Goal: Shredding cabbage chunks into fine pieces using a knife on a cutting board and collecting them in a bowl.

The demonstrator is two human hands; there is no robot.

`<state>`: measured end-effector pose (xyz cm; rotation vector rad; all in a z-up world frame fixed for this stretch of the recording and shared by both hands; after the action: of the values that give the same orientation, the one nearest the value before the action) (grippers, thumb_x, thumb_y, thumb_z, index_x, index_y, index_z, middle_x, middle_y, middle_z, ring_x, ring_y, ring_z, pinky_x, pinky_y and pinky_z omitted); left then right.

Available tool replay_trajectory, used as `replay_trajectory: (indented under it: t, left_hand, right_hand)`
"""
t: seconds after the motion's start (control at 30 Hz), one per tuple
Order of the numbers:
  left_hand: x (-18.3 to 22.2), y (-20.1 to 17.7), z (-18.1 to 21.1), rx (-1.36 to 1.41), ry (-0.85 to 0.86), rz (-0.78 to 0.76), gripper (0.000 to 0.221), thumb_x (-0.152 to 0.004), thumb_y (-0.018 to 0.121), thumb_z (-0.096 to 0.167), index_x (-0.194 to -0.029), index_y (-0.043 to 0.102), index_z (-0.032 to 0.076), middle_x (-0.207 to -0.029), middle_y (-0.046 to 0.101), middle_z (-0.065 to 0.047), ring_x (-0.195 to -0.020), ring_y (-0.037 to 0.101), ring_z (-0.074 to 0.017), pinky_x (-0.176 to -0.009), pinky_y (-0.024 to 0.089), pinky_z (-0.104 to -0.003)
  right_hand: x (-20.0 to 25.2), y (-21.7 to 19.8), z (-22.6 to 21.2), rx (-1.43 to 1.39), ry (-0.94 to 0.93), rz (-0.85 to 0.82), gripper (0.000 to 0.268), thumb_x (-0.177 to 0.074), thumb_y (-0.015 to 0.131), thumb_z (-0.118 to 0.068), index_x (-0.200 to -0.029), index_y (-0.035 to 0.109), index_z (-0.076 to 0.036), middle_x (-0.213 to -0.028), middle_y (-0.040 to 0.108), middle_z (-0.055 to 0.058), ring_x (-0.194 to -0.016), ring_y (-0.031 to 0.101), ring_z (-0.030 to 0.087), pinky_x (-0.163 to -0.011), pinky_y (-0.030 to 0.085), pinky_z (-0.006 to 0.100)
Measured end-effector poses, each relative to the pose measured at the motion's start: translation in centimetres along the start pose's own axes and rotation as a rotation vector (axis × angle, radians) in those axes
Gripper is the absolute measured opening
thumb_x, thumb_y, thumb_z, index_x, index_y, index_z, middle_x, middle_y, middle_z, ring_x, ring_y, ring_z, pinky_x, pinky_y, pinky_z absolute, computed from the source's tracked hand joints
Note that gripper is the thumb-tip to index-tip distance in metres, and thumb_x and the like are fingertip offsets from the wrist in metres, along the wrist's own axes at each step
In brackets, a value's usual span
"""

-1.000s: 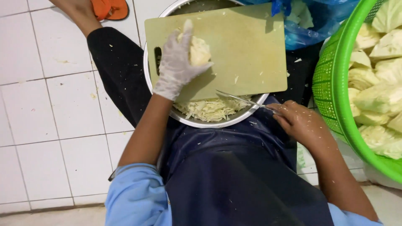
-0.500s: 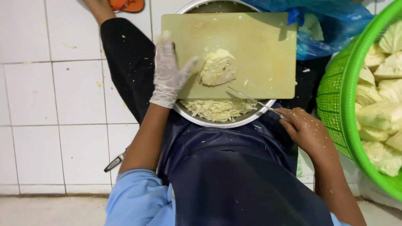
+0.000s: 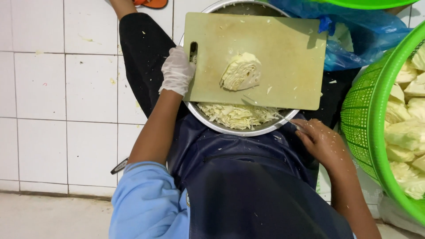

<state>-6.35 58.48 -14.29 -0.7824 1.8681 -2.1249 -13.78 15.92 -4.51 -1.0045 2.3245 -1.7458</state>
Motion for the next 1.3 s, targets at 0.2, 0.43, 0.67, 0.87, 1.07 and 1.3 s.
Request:
replay_trajectory:
  t: [0.2, 0.43, 0.67, 0.87, 1.07, 1.3]
  left_hand:
    - [0.4, -2.7, -1.2, 0.746, -0.126, -0.164, 0.034, -0.087, 0.067, 0.016, -0.111, 0.044, 0.01, -0.086, 0.061, -0.004, -0.077, 0.062, -0.018, -0.071, 0.055, -0.033]
    - [1.0, -5.8, 0.4, 0.969, -0.028, -0.171, 0.036, -0.08, 0.048, 0.011, -0.116, 0.051, 0.009, -0.089, 0.06, -0.004, -0.076, 0.058, -0.0157, -0.065, 0.049, -0.031]
    - [-2.2, -5.5, 1.1, 0.799, 0.053, -0.125, 0.074, -0.076, 0.053, 0.021, -0.144, 0.028, 0.009, -0.134, 0.052, -0.02, -0.114, 0.057, -0.0329, -0.092, 0.048, -0.042]
    - [-4.6, -4.3, 1.3, 0.74, 0.157, -0.039, 0.063, -0.077, 0.051, 0.027, -0.135, 0.035, 0.01, -0.117, 0.058, -0.02, -0.103, 0.058, -0.0367, -0.081, 0.047, -0.045]
    - [-4.6, -4.6, 1.6, 0.769, 0.183, -0.026, 0.062, -0.075, 0.054, 0.03, -0.131, 0.039, 0.009, -0.112, 0.061, -0.017, -0.098, 0.059, -0.0346, -0.079, 0.046, -0.045]
    - [-5.0, -3.5, 1.6, 0.771, 0.159, -0.044, 0.068, -0.085, 0.055, 0.027, -0.143, 0.027, 0.005, -0.139, 0.046, -0.023, -0.127, 0.045, -0.0383, -0.103, 0.038, -0.046]
  right_hand:
    - [1.0, 2.4, -0.3, 0.107, -0.015, -0.149, 0.038, -0.09, 0.053, -0.031, -0.127, 0.056, -0.036, -0.1, 0.061, -0.002, -0.093, 0.065, 0.022, -0.065, 0.052, 0.04]
    - [-0.6, 4.6, -2.6, 0.276, 0.008, -0.279, 0.042, -0.093, 0.045, -0.034, -0.135, 0.046, -0.038, -0.093, 0.054, 0.002, -0.088, 0.063, 0.026, -0.058, 0.051, 0.046]
    - [-4.8, 5.1, -5.7, 0.327, -0.019, -0.108, 0.054, -0.083, 0.048, -0.005, -0.135, 0.049, -0.022, -0.093, 0.055, 0.015, -0.075, 0.061, 0.04, -0.052, 0.047, 0.05]
    - [-7.9, 6.6, -6.7, 0.406, -0.133, 0.198, 0.049, -0.078, 0.055, -0.003, -0.125, 0.056, -0.016, -0.08, 0.053, 0.015, -0.059, 0.058, 0.034, -0.042, 0.045, 0.043]
    - [-10.1, 7.1, -4.4, 0.09, 0.052, 0.123, 0.013, -0.087, 0.046, -0.003, -0.097, 0.054, 0.001, -0.072, 0.054, 0.024, -0.066, 0.054, 0.047, -0.054, 0.042, 0.055]
    - [-5.6, 3.4, -8.2, 0.208, -0.054, 0.056, 0.049, -0.088, 0.05, -0.004, -0.135, 0.053, -0.019, -0.083, 0.048, 0.014, -0.063, 0.053, 0.038, -0.045, 0.041, 0.048]
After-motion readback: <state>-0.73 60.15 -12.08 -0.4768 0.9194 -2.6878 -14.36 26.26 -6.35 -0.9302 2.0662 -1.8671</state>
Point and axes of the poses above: each hand's wrist, its own x-axis away from the middle knuckle, its own y-axis out of the palm, z = x × y, the point moved 10 cm from there along -x, towards the middle knuckle
